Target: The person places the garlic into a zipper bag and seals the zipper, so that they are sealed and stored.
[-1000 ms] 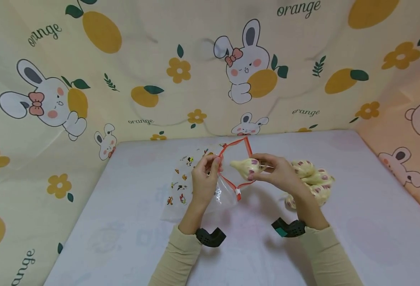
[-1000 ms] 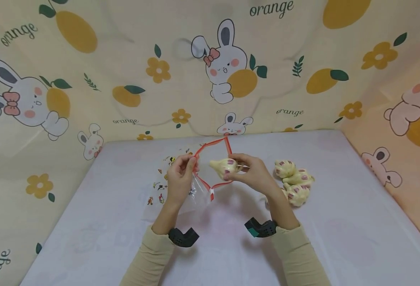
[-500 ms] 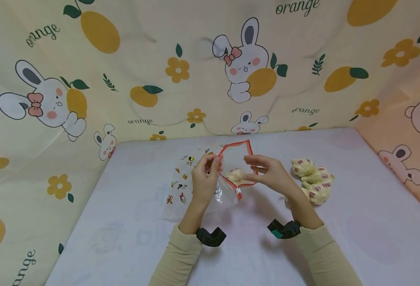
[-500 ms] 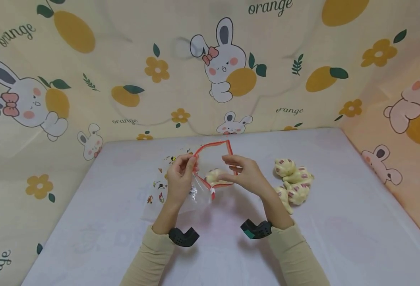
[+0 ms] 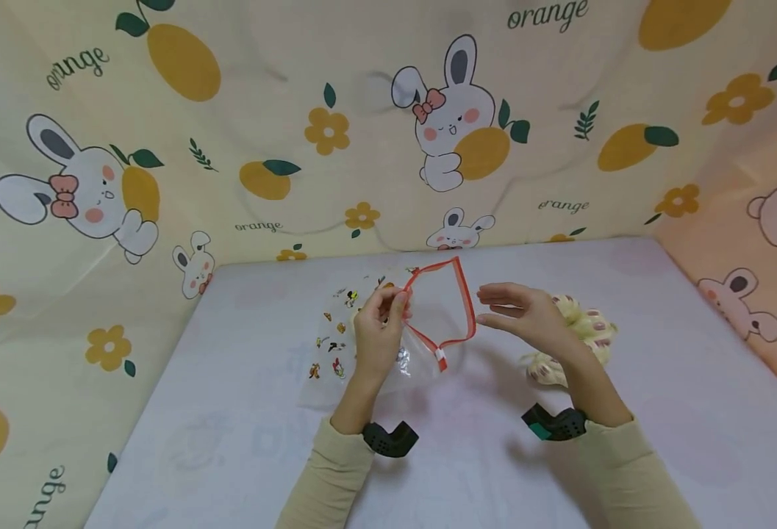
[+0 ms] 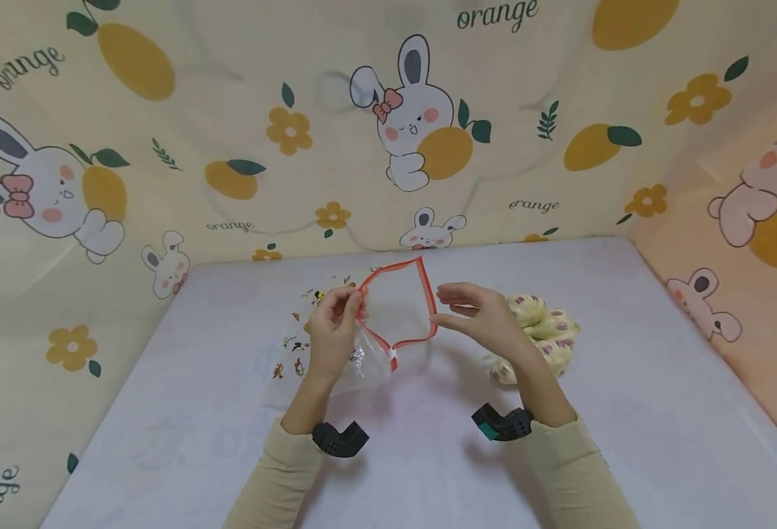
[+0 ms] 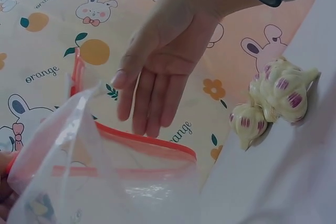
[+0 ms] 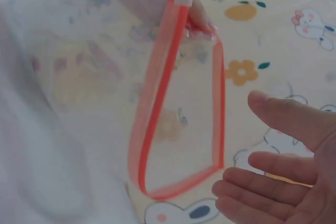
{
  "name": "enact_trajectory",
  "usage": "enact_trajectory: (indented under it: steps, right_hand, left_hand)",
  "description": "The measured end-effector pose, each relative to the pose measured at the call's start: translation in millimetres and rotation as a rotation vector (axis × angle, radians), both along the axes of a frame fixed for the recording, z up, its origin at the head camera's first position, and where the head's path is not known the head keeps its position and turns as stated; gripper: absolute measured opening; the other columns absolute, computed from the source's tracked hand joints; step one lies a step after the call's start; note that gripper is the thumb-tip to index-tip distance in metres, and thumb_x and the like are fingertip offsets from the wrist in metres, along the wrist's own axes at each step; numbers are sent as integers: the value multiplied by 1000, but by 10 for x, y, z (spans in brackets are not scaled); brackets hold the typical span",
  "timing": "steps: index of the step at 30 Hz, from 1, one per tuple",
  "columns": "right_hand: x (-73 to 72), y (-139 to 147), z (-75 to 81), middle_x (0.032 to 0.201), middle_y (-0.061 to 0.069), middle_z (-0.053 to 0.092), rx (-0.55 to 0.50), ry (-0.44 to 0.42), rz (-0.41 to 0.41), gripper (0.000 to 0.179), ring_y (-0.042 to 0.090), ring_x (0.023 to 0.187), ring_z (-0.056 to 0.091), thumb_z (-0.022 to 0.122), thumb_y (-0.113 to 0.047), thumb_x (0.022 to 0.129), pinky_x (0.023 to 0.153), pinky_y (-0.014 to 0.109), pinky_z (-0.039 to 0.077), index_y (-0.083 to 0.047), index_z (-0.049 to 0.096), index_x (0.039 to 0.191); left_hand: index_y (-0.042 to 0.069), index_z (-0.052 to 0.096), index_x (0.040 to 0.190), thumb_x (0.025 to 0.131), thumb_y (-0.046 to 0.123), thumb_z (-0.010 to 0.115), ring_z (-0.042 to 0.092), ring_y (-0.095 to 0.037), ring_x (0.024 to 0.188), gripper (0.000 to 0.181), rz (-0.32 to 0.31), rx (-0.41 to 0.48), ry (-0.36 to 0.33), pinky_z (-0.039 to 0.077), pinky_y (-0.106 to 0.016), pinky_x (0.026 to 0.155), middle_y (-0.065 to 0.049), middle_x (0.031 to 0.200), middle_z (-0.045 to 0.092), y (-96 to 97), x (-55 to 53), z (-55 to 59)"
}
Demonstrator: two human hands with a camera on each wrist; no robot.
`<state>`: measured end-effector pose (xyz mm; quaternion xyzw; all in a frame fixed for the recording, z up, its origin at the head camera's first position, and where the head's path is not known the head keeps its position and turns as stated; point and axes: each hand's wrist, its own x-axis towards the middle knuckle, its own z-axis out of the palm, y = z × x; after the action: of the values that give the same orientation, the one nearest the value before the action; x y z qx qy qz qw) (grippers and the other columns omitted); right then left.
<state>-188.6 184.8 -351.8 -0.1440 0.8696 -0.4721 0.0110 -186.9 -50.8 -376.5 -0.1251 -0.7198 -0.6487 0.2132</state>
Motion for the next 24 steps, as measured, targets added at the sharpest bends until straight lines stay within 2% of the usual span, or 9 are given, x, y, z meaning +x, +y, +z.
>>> enact_trajectory:
  steps: [5,7,10,12,14,24]
  right_hand:
    - [69,135,34,130,20,62,60,5,-16,49,36,118,61,71,-23,88,93,25,56,-2,56,130]
    - [106,189,38,129,19,63,77,7,-24,48,30,116,64,71,-24,88,90,19,56,-3,57,130]
    - [155,256,33,128,20,63,81,9,-26,49,5,109,65,71,-24,88,87,10,53,-3,57,129]
    - [177,286,26,128,21,63,75,6,-21,49,-12,103,59,71,-23,88,86,6,51,-2,57,129]
    - [194,317,18,128,22,62,72,9,-12,49,-21,99,53,71,-22,88,87,6,50,-1,56,129]
    - [294,512,24,125,27,63,91,3,-16,47,-25,94,51,70,-20,89,82,-2,45,3,56,127]
  left_hand:
    - [-7,63,99,97,16,57,61,-17,73,24,3,2,8,55,-13,69,-26,85,66,-4,-4,-7]
    - [-7,63,99,97,16,57,61,-17,73,23,-2,0,11,55,-13,69,-26,85,66,-6,-1,-2]
    - [-7,63,99,97,16,58,61,-17,73,24,-8,-7,2,54,-13,69,-25,85,66,-15,9,10]
    - [-7,63,99,97,16,58,61,-18,74,24,-6,-8,-6,54,-12,69,-25,85,65,-25,17,19]
    - [-7,62,100,97,16,57,60,-17,74,23,-6,-5,-11,54,-12,69,-25,85,65,-31,20,25]
    - [-7,62,100,97,17,58,60,-15,74,24,-29,22,-14,55,-13,70,-26,86,65,0,28,53]
